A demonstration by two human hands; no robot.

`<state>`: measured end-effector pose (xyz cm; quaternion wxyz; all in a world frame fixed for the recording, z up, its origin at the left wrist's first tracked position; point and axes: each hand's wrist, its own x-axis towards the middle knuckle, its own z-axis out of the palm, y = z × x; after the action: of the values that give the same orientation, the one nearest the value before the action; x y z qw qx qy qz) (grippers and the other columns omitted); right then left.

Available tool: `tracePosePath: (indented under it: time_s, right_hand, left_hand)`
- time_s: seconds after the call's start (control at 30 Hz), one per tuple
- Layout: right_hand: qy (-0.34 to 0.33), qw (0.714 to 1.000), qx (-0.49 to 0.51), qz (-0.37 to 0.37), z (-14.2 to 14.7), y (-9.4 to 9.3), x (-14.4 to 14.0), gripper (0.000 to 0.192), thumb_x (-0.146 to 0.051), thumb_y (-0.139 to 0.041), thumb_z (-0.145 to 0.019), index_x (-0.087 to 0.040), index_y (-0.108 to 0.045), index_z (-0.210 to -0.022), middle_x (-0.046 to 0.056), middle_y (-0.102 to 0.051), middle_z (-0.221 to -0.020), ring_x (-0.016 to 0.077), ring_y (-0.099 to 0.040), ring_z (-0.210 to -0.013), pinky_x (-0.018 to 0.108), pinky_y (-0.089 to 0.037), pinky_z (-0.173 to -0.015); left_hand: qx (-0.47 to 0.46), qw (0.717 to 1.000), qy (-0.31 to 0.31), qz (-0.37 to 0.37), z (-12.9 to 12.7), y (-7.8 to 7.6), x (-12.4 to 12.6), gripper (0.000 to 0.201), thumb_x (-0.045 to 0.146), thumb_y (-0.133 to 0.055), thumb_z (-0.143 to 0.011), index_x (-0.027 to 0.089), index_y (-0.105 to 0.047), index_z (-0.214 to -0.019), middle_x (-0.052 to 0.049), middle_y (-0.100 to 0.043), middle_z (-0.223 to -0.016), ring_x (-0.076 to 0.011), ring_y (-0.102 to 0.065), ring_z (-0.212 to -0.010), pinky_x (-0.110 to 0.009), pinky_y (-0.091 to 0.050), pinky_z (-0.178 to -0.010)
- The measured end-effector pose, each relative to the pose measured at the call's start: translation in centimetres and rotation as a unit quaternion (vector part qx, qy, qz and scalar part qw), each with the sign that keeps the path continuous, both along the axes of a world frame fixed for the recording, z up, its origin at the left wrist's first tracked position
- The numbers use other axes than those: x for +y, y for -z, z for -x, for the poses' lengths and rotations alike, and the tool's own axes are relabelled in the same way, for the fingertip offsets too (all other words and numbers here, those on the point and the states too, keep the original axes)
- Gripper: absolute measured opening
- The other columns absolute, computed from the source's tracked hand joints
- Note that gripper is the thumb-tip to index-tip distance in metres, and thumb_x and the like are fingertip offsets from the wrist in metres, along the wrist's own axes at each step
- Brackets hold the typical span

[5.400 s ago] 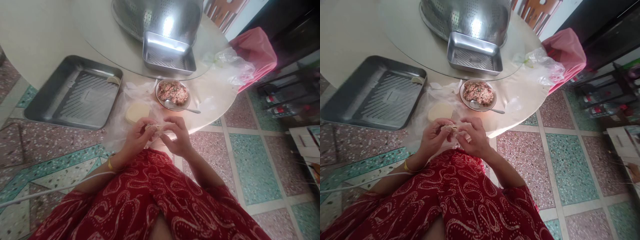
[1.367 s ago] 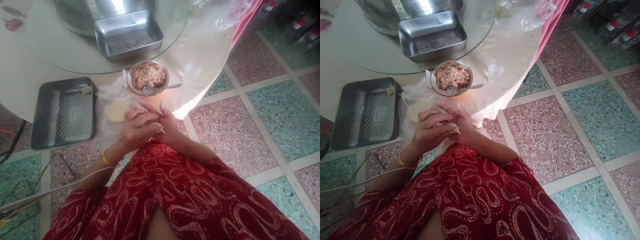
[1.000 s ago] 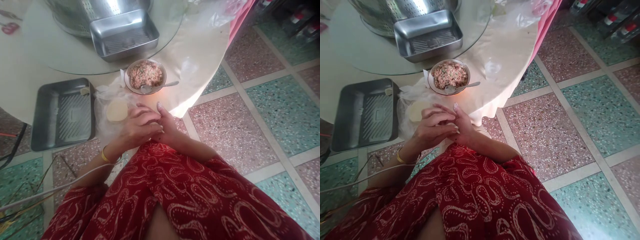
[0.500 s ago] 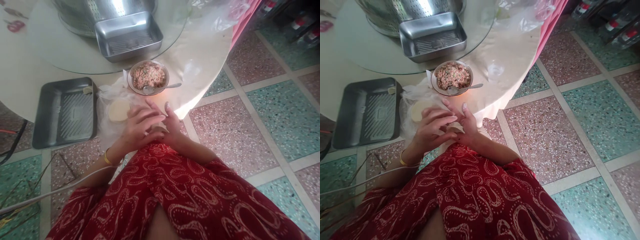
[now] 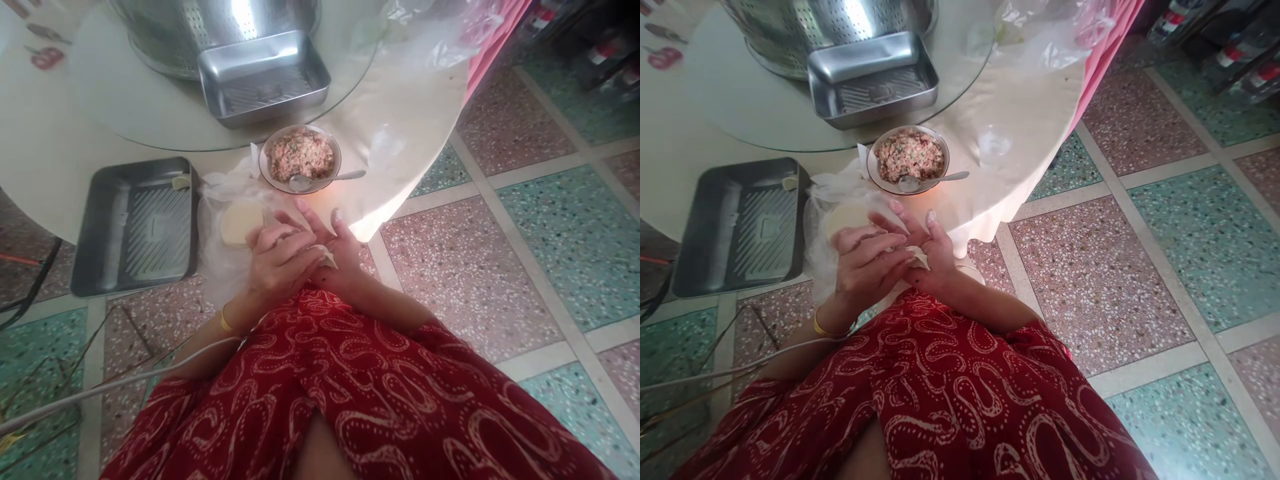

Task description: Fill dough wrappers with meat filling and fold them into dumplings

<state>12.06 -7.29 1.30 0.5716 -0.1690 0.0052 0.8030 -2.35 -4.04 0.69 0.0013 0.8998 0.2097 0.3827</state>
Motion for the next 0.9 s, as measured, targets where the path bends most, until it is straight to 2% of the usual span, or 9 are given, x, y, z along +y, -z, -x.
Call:
tracePosePath:
  time_s: [0.1,0.2,0.37,0.47,0.57,0.63,0.7,0.9]
  right_hand:
    - [-0.003,1.000,-0.014,-0.001,-0.2,0.0,0.0,0.058,-0.061,-0.021,-0.099,-0.028,-0.061,-0.124,0.005,-0.070,-0.124,0.0155,-0.068,-0.102,0.026,-0.062,-0.068]
    - [-0.001,1.000,-0.027,-0.001,-0.1,-0.1,0.0,0.056,-0.061,-0.023,-0.098,-0.029,-0.062,-0.122,0.005,-0.071,-0.119,0.0165,-0.068,-0.100,0.029,-0.063,-0.070]
    - [-0.003,0.999,-0.037,-0.011,0.5,-0.2,0.2,0.054,-0.059,-0.028,-0.096,-0.029,-0.058,-0.129,0.005,-0.073,-0.104,0.0197,-0.067,-0.097,0.039,-0.064,-0.078]
    - [-0.012,0.999,-0.035,-0.010,0.5,-0.1,0.3,0.054,-0.059,-0.032,-0.095,-0.028,-0.057,-0.130,0.004,-0.072,-0.101,0.0176,-0.067,-0.094,0.033,-0.063,-0.075]
    - [-0.021,0.999,-0.038,-0.007,0.3,0.1,0.2,0.058,-0.056,-0.019,-0.098,-0.026,-0.059,-0.126,0.003,-0.072,-0.099,0.0136,-0.068,-0.086,0.025,-0.060,-0.064]
    - [-0.027,0.999,-0.039,-0.016,0.1,0.3,0.0,0.062,-0.055,-0.012,-0.098,-0.027,-0.060,-0.125,0.002,-0.073,-0.102,0.0124,-0.068,-0.081,0.023,-0.057,-0.059]
    - [-0.018,0.999,-0.038,-0.021,-0.1,0.3,-0.2,0.061,-0.057,-0.013,-0.098,-0.030,-0.061,-0.124,0.002,-0.074,-0.110,0.0133,-0.068,-0.081,0.026,-0.058,-0.059]
    - [0.037,0.998,-0.052,0.012,0.3,0.0,-0.1,0.051,-0.058,-0.027,-0.096,-0.031,-0.065,-0.118,0.004,-0.073,-0.124,0.0171,-0.067,-0.105,0.034,-0.061,-0.080]
  left_hand:
    - [0.014,1.000,-0.023,-0.015,0.0,-0.1,0.0,0.014,0.036,-0.068,-0.093,0.032,-0.067,-0.106,0.000,-0.072,-0.103,-0.0219,-0.060,-0.100,-0.040,-0.051,-0.086]
    - [0.013,1.000,-0.010,-0.012,-0.1,-0.4,0.2,0.020,0.039,-0.069,-0.091,0.033,-0.066,-0.110,-0.001,-0.071,-0.103,-0.0219,-0.061,-0.096,-0.040,-0.050,-0.084]
    - [0.028,0.997,0.027,0.060,-0.5,-0.6,0.5,0.011,0.040,-0.063,-0.094,0.037,-0.068,-0.103,0.001,-0.068,-0.104,-0.0220,-0.061,-0.099,-0.041,-0.048,-0.088]
    - [0.015,0.997,0.041,0.068,-0.7,-0.4,0.7,0.009,0.039,-0.060,-0.096,0.037,-0.069,-0.098,0.001,-0.068,-0.103,-0.0216,-0.059,-0.097,-0.041,-0.047,-0.087]
    - [0.009,0.998,0.041,0.046,-0.8,-0.5,0.7,0.010,0.041,-0.061,-0.096,0.035,-0.067,-0.100,0.000,-0.069,-0.106,-0.0213,-0.060,-0.095,-0.040,-0.048,-0.084]
    - [0.007,0.998,0.031,0.048,-0.6,-0.6,0.6,0.017,0.044,-0.063,-0.094,0.034,-0.065,-0.109,-0.001,-0.070,-0.109,-0.0216,-0.062,-0.099,-0.040,-0.049,-0.087]
    - [-0.005,0.999,0.013,0.051,-0.2,-0.8,0.4,0.025,0.043,-0.067,-0.092,0.031,-0.063,-0.114,-0.003,-0.070,-0.110,-0.0220,-0.063,-0.102,-0.041,-0.049,-0.090]
    - [-0.031,0.998,-0.030,0.048,0.3,-0.5,-0.5,0.014,0.022,-0.072,-0.088,0.026,-0.066,-0.100,-0.001,-0.072,-0.098,-0.0192,-0.064,-0.092,-0.038,-0.049,-0.083]
